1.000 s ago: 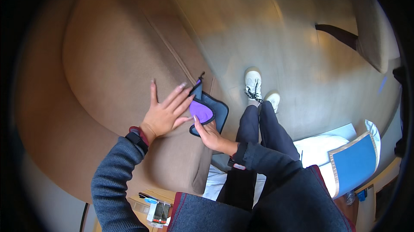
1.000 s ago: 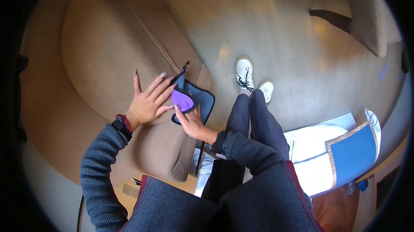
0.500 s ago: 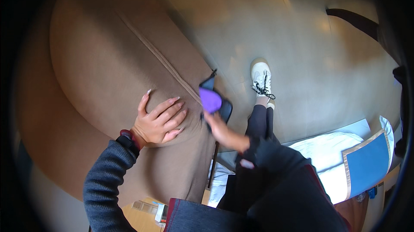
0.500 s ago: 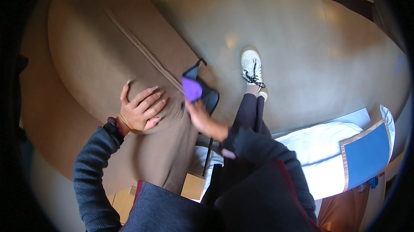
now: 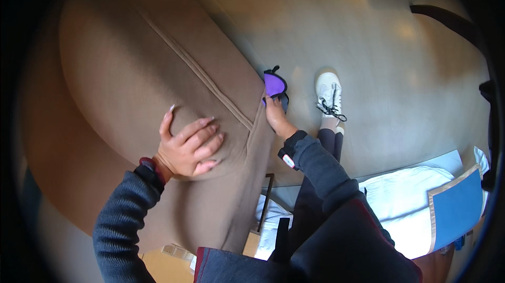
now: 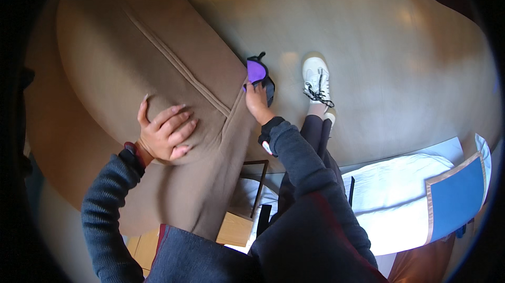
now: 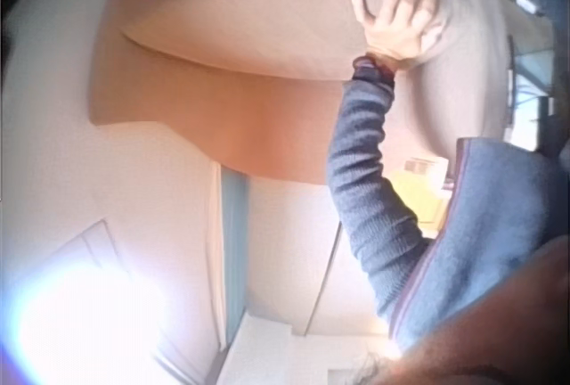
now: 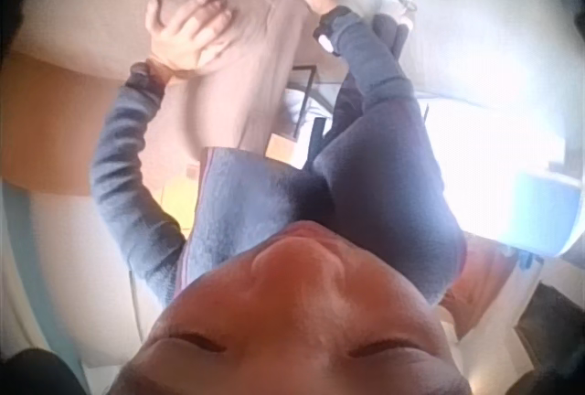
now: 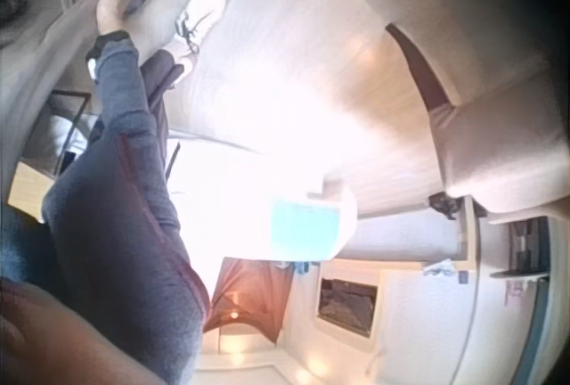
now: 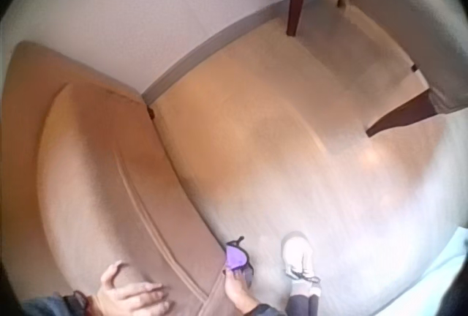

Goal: The person wipes a beige upholstered chair with a purple and gray cloth, then moves to wipe the window sill and curtain area, and returns to wipe the chair again. The person uses the cloth to clean the chair seat, back, and armrests, and the window sill and curtain.

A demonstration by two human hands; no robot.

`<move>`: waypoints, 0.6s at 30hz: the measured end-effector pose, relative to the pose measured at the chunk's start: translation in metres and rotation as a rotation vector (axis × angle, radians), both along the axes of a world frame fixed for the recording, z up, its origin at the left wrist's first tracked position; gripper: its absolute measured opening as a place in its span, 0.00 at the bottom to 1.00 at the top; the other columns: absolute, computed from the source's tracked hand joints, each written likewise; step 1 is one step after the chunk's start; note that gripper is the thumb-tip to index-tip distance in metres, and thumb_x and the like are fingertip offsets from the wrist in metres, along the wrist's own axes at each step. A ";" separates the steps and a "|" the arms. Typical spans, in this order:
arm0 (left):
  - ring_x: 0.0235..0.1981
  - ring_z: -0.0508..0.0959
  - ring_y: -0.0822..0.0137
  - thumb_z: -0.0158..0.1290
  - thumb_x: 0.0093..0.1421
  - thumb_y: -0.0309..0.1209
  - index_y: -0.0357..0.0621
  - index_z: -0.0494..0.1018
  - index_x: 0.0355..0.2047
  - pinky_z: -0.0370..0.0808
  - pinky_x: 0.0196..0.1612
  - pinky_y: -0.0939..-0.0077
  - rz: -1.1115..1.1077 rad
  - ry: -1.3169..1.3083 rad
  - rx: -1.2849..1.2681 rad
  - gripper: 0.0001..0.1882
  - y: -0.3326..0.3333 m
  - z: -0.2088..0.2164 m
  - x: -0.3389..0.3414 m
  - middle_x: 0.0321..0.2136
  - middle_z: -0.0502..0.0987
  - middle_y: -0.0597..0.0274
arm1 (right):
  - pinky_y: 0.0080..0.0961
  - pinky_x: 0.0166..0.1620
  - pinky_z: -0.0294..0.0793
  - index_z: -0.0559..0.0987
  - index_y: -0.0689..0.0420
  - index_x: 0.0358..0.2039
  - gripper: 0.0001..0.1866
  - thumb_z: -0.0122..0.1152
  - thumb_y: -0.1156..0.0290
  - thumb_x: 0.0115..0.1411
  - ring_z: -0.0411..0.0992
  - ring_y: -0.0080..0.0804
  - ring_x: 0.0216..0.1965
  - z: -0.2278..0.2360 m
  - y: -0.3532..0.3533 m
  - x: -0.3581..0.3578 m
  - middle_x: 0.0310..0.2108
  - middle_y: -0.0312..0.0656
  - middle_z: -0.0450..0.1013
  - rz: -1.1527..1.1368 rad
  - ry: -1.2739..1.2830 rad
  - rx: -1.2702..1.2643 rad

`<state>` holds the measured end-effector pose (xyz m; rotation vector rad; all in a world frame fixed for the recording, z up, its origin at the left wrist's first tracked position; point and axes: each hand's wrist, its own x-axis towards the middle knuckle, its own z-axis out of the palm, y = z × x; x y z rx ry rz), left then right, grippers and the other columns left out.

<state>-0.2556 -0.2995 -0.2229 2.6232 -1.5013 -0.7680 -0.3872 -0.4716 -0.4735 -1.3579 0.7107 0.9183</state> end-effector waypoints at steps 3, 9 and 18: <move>0.56 0.72 0.65 0.41 0.61 0.52 0.59 0.78 0.47 0.38 0.66 0.33 0.020 0.001 0.023 0.23 -0.010 0.007 0.005 0.47 0.77 0.66 | 0.55 0.68 0.44 0.63 0.60 0.63 0.30 0.35 0.55 0.67 0.50 0.57 0.67 0.069 -0.006 -0.002 0.64 0.59 0.58 0.094 0.113 0.025; 0.63 0.64 0.54 0.51 0.57 0.38 0.57 0.63 0.63 0.44 0.69 0.41 0.213 0.250 0.162 0.31 -0.043 0.068 0.021 0.58 0.67 0.55 | 0.63 0.67 0.29 0.57 0.56 0.68 0.32 0.42 0.56 0.66 0.32 0.62 0.72 0.293 -0.049 -0.044 0.72 0.55 0.38 0.169 -0.420 0.599; 0.55 0.71 0.49 0.58 0.57 0.38 0.43 0.71 0.53 0.63 0.62 0.47 0.684 0.107 0.167 0.25 -0.049 0.211 -0.082 0.50 0.74 0.49 | 0.53 0.70 0.31 0.54 0.54 0.69 0.40 0.39 0.39 0.66 0.32 0.62 0.71 0.179 -0.004 -0.022 0.72 0.54 0.42 -0.010 -0.116 0.225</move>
